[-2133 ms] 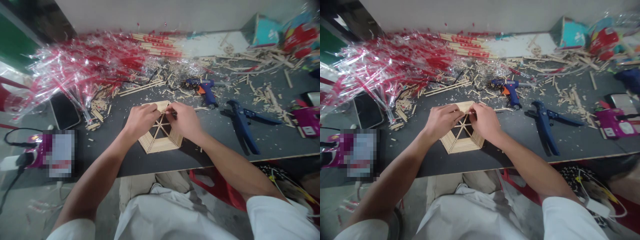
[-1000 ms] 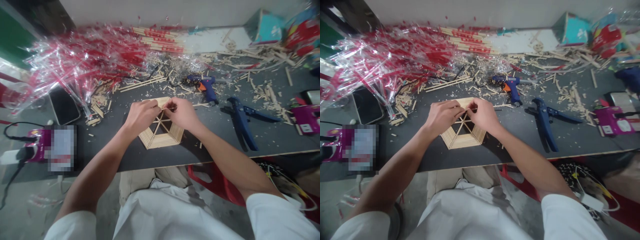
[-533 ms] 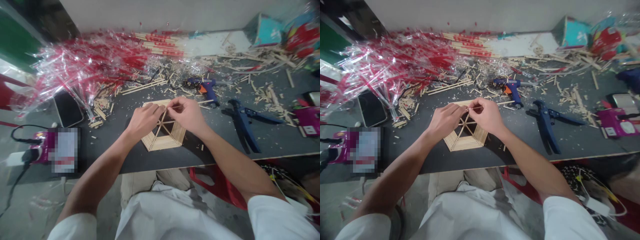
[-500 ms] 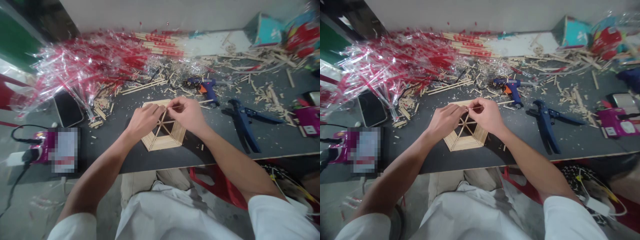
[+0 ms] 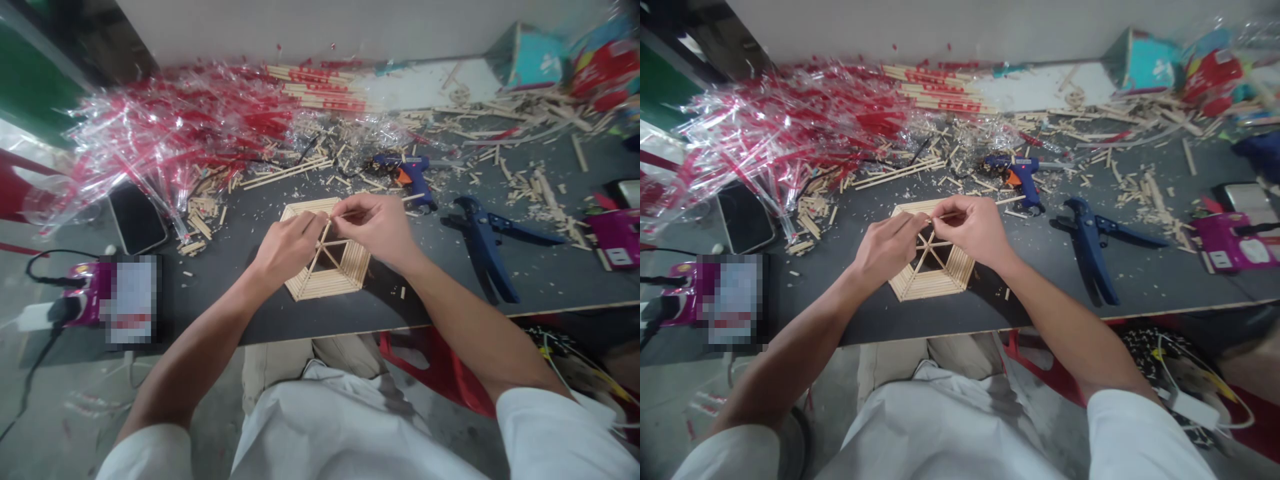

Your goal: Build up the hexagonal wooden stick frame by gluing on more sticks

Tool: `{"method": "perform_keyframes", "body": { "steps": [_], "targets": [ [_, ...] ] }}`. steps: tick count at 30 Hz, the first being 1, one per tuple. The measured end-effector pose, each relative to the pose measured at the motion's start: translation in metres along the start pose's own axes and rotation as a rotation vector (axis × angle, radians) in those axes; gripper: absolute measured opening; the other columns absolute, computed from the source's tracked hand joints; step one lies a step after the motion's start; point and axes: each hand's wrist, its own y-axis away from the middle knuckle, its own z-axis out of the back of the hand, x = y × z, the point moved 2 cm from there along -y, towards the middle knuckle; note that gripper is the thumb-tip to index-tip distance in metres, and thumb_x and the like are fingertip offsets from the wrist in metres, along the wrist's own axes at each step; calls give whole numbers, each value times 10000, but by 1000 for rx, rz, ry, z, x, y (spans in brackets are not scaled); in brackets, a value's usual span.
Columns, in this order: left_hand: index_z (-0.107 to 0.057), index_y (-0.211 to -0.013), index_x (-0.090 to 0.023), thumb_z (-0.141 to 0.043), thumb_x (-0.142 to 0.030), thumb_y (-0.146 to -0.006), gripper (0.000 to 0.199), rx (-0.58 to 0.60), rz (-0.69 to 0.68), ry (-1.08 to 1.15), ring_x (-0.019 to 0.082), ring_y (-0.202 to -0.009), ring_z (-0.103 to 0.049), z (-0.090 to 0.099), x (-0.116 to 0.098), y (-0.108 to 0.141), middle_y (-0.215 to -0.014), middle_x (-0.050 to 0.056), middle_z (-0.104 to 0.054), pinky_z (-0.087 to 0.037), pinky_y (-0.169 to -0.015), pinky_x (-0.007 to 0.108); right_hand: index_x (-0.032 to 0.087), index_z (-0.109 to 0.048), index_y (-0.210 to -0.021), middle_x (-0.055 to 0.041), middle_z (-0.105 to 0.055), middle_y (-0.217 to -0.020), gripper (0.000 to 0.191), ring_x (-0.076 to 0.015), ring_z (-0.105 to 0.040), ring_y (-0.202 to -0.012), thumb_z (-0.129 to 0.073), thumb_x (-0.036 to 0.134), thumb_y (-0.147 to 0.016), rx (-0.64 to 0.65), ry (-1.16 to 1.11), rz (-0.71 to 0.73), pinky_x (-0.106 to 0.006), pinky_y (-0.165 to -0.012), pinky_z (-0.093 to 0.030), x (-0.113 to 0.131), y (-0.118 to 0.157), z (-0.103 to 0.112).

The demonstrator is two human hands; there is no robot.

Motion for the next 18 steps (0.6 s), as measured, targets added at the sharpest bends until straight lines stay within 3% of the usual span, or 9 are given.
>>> {"method": "perform_keyframes", "body": {
  "steps": [18],
  "targets": [
    [-648, -1012, -155, -359, -57, -1039, 306, 52, -21, -93, 166, -674, -637, 8, -7, 0, -798, 45, -683, -387, -512, 287, 206, -779, -782, -25, -776, -780, 118, -158, -717, -715, -826, 265, -691, 15, -51, -31, -308, -713, -641, -3, -1, 0]
  ]
}}
